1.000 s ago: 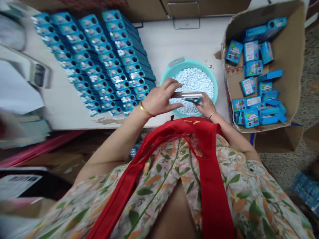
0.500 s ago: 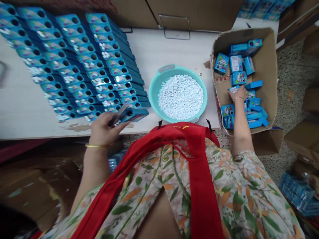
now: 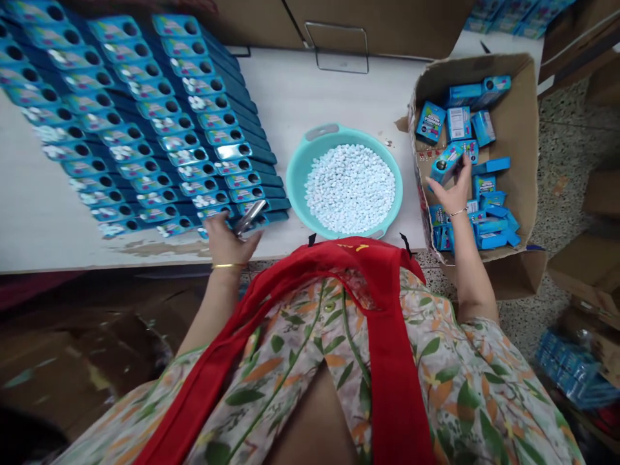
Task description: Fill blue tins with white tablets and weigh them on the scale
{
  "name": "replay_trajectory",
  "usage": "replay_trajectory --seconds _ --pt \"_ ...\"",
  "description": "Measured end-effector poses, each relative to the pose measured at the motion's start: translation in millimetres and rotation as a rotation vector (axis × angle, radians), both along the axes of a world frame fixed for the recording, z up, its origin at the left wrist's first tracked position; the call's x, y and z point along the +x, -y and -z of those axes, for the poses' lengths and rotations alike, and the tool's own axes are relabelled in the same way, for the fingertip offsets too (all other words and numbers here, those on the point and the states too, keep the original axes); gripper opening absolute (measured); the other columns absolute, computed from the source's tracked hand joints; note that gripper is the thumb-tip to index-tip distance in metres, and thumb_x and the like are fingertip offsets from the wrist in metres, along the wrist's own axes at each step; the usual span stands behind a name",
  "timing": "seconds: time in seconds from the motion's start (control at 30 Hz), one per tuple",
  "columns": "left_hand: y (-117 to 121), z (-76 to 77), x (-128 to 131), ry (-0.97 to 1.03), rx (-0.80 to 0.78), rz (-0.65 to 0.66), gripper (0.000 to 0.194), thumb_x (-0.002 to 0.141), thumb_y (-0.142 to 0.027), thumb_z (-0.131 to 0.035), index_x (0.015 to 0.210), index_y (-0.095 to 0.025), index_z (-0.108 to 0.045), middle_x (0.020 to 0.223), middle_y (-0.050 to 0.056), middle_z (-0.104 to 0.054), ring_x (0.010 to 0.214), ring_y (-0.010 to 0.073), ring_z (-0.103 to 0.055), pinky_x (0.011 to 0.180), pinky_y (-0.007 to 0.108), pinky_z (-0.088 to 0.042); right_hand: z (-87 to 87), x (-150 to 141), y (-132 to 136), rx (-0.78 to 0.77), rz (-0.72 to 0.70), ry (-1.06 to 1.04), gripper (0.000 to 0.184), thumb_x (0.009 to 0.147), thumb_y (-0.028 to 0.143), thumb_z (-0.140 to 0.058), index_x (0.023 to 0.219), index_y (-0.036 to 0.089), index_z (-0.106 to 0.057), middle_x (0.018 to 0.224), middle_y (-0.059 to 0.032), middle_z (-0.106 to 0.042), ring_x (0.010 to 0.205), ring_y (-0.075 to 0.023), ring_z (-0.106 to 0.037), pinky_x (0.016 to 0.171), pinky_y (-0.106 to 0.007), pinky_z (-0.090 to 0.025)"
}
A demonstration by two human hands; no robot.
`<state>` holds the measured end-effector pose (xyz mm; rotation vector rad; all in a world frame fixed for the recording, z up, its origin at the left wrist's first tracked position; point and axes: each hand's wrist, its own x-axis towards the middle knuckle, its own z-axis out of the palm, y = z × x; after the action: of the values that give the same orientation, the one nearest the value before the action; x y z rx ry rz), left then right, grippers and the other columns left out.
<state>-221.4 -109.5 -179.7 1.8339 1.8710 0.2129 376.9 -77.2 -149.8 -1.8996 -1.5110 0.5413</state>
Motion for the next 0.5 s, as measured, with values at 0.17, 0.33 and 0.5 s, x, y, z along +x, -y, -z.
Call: replay_trajectory --seconds 0.17,0.33,0.5 --pt "-4.2 -13.5 43.5 -0.015 0.049 0.051 0.044 0.105 -0.047 -0.037 0.135 -0.016 -0.050 0.125 0.012 -0.060 0.120 0.0278 -0.054 0.103 0.048 -0.046 -34.3 -65.5 -2.2 -0.026 -0.038 -0.671 0.078 0.089 0.072 -0.031 0.144 0.022 -0.053 0.126 -0.0145 -0.066 0.121 -0.0320 -0.068 0.103 -0.063 -0.055" --pt "-67.2 -1.9 146.1 -0.086 -0.070 0.458 0.037 0.103 -0.028 -0.040 0.132 -0.013 -0.058 0.125 0.018 -0.065 0.118 0.0292 -0.059 0.103 0.042 -0.047 -19.3 -102.8 14.9 -0.180 0.077 -0.961 0.060 0.083 0.068 -0.046 0.115 0.022 -0.068 0.099 -0.0089 -0.073 0.101 -0.0305 -0.075 0.092 -0.058 -0.062" --pt "-104.5 32.1 221.8 -0.142 -0.071 0.554 0.043 0.106 -0.018 -0.026 0.138 -0.011 -0.055 0.136 0.020 -0.061 0.123 0.0295 -0.056 0.105 0.044 -0.043 5.6 -108.1 41.7 -0.121 0.272 -0.908 0.043 0.078 0.055 -0.068 0.109 0.024 -0.065 0.101 -0.0032 -0.074 0.102 -0.0233 -0.075 0.091 -0.044 -0.064"
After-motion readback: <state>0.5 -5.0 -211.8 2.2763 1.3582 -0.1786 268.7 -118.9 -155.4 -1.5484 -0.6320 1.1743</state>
